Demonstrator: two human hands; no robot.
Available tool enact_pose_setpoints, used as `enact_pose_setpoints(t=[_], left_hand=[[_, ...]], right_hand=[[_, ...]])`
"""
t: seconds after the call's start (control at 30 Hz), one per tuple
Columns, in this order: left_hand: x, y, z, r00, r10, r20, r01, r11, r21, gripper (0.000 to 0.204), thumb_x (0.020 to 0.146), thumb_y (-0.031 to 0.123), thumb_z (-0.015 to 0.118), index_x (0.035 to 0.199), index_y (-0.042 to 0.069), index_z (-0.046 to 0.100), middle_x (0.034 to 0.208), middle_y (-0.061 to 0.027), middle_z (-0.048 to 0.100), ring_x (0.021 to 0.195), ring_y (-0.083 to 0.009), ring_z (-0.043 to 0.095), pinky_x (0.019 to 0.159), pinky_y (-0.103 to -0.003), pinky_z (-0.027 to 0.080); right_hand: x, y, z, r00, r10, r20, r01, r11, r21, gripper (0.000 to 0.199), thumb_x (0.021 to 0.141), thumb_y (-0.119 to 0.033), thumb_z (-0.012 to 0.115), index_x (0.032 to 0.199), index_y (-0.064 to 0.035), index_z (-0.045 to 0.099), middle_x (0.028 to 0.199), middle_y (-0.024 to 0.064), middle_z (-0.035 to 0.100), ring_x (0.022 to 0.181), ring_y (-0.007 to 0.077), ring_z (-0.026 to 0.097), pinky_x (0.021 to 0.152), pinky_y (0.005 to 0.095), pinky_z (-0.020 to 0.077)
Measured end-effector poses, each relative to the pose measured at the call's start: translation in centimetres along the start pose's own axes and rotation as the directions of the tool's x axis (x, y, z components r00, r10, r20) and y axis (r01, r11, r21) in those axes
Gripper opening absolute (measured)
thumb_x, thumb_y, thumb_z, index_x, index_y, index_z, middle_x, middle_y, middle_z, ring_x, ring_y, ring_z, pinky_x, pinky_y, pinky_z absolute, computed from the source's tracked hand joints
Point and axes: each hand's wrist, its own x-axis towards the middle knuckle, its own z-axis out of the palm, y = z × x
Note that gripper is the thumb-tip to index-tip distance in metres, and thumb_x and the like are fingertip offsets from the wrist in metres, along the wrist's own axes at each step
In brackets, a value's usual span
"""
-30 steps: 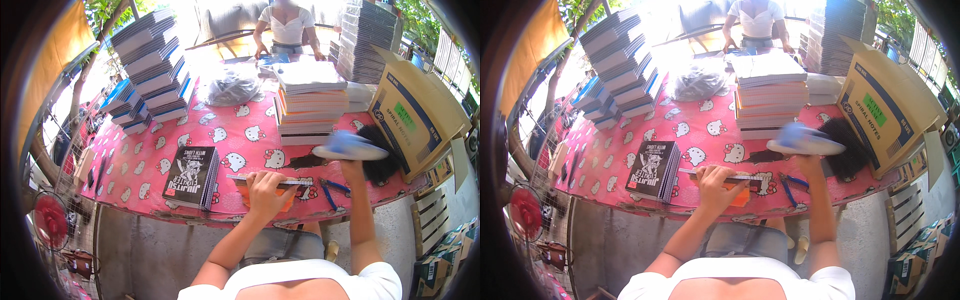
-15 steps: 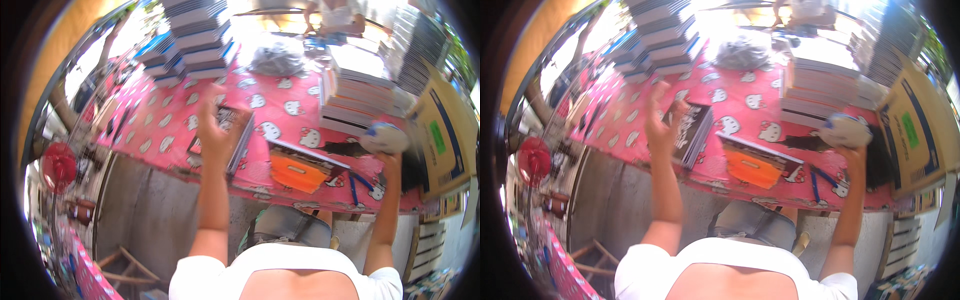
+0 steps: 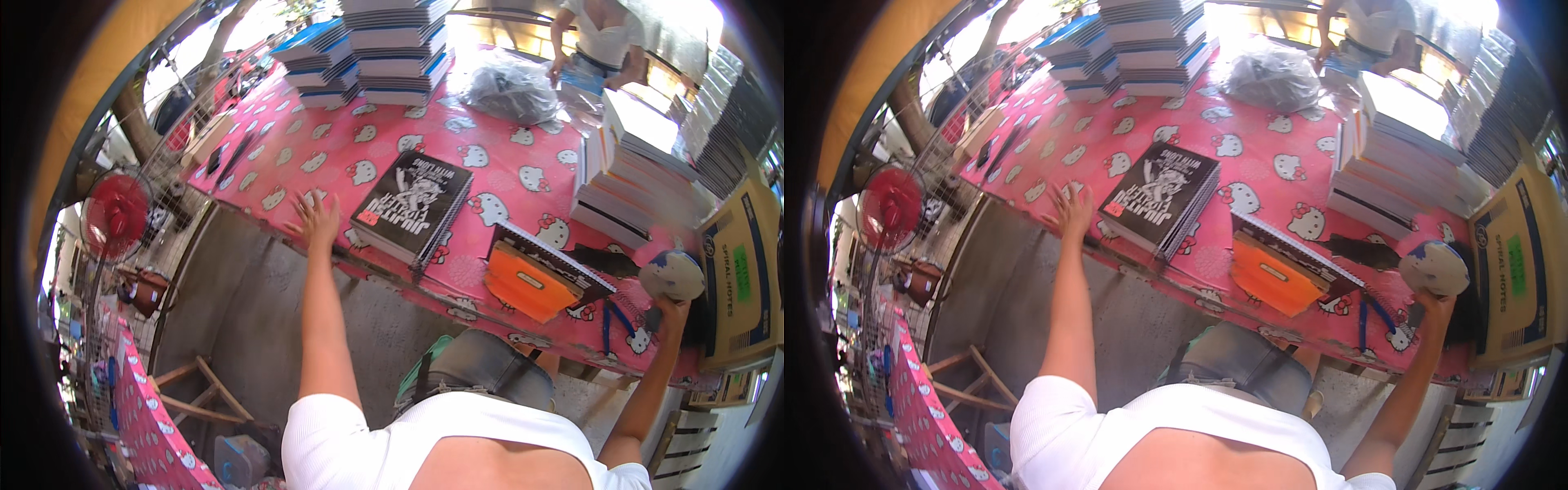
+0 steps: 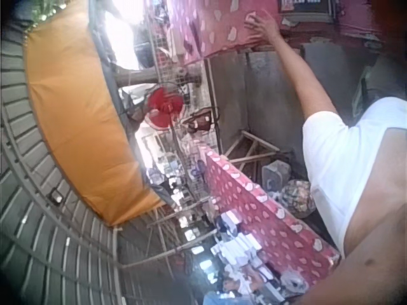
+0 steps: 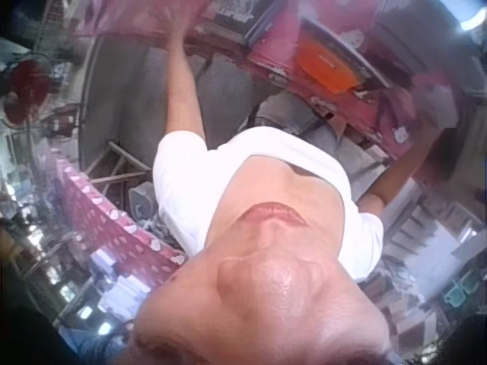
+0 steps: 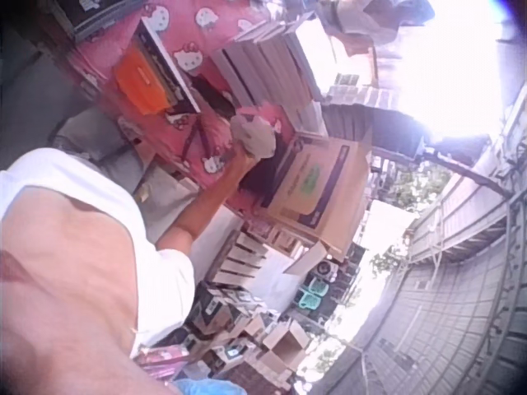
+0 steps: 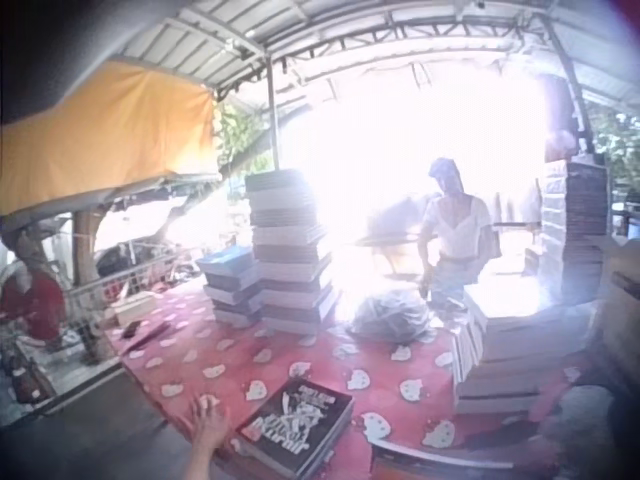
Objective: The person binds spiral notebooks by cutting wire coils to size, threading them through the punched holes in paper stacks, and crimping the ends by hand and with a tool.
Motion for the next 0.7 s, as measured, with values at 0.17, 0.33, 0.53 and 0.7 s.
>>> enact_pose_setpoints(t=[0.17,0.33,0.53,0.7], left_hand=[[6.3,-8.9,-1.6,0.979,-0.138,0.148,0.182,0.917,-0.356,0.107,0.077,0.083,0.034,0.152,0.017,-0.003,0.157,-0.0186,-0.003,0.144,-0.0384,-0.002,0.105,-0.071,0.002],[3.4,1.3,-8.6,0.981,-0.195,0.007,0.174,0.862,-0.477,0.110,0.076,0.082,0.041,0.151,0.016,-0.005,0.157,-0.0179,-0.006,0.142,-0.0441,-0.008,0.103,-0.071,0.001],[3.5,-0.3,-6.8,0.901,-0.309,-0.304,0.198,0.917,-0.346,0.104,0.079,0.078,0.042,0.152,0.017,-0.003,0.156,-0.0211,-0.002,0.142,-0.0455,0.001,0.101,-0.074,0.003],[3.0,-11.6,-0.6,0.972,-0.098,0.213,0.103,0.995,-0.012,0.097,0.084,0.072,0.041,0.152,0.016,0.001,0.154,-0.0266,0.003,0.142,-0.0450,0.003,0.105,-0.070,0.006]], right_hand=[[0.8,-1.8,4.9,0.985,0.000,0.170,-0.006,0.999,0.037,0.044,0.063,0.003,0.063,0.106,0.0025,0.063,0.093,0.0076,0.067,0.076,0.0163,0.064,0.062,0.0284,0.0533],[-0.2,-3.9,5.1,0.991,0.012,0.132,-0.010,1.000,-0.015,0.044,0.062,0.005,0.059,0.106,0.0018,0.063,0.090,0.0045,0.066,0.079,0.0126,0.061,0.065,0.0257,0.0498],[0.1,-3.3,6.1,0.981,-0.003,0.196,0.006,1.000,-0.015,0.049,0.059,0.008,0.058,0.108,-0.0011,0.061,0.091,0.0002,0.062,0.082,0.0085,0.057,0.071,0.0231,0.0459],[0.1,-3.7,7.6,0.966,-0.045,0.254,0.043,0.999,0.015,0.050,0.059,0.007,0.060,0.108,-0.0025,0.061,0.091,-0.0003,0.062,0.083,0.0080,0.057,0.070,0.0235,0.0463]])
